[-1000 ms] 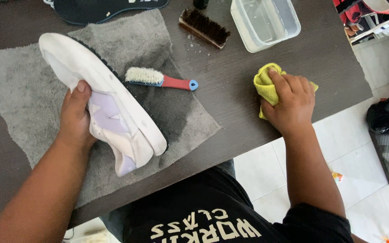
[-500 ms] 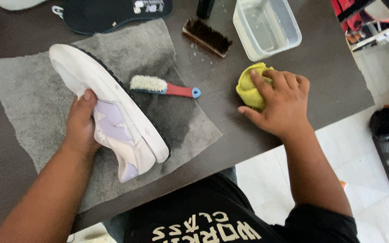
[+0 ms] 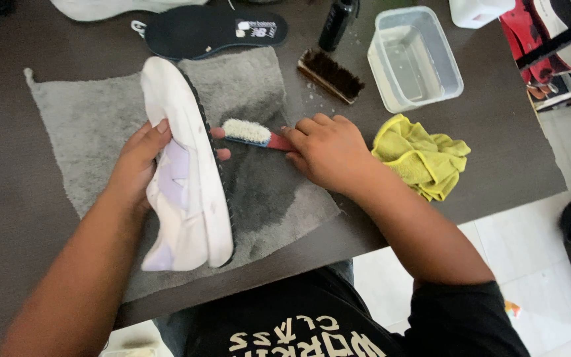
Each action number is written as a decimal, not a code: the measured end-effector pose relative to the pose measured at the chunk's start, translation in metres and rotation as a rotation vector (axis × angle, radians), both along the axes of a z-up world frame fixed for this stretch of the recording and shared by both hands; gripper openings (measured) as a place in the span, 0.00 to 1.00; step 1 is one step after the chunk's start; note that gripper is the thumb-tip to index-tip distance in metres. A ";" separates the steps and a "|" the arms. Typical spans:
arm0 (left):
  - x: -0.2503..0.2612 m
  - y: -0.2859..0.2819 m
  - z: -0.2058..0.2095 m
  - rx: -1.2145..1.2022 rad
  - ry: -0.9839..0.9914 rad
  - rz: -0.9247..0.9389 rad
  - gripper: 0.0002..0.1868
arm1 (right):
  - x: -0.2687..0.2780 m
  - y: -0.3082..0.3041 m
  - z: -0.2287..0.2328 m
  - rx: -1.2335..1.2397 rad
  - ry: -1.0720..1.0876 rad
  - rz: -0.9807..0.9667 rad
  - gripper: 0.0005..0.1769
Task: The person cleans a white New Balance sneaker by first applying a liquid cleaner from a black bottle, then scrubbing the upper with a blue brush dipped in water, and finally wiping the shoe with a yellow cloth. The person handles the shoe, brush, and cloth throughout the process.
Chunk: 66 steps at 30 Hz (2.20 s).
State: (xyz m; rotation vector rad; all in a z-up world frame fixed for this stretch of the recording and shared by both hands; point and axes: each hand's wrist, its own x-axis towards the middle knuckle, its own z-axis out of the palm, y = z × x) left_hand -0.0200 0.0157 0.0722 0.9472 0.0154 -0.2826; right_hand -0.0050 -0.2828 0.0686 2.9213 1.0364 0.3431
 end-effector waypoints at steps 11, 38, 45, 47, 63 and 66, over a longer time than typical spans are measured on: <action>0.047 0.043 -0.043 0.595 -0.068 -0.435 0.30 | 0.021 -0.004 -0.049 0.423 0.425 -0.335 0.14; 0.066 -0.058 0.052 1.093 -0.444 -0.910 0.66 | -0.002 0.029 -0.047 1.456 0.368 -0.092 0.11; 0.055 -0.051 0.036 0.973 -0.227 -0.749 0.52 | -0.001 0.008 -0.030 1.467 0.306 -0.081 0.12; 0.058 -0.049 0.028 0.913 -0.332 -0.639 0.55 | -0.004 0.002 -0.014 1.543 0.377 -0.155 0.08; 0.065 -0.022 -0.015 0.489 -0.357 -0.743 0.57 | 0.044 -0.150 0.012 0.712 -0.424 -0.615 0.14; 0.068 -0.022 -0.017 0.482 -0.360 -0.755 0.58 | 0.050 -0.160 -0.003 0.566 -0.474 -0.719 0.15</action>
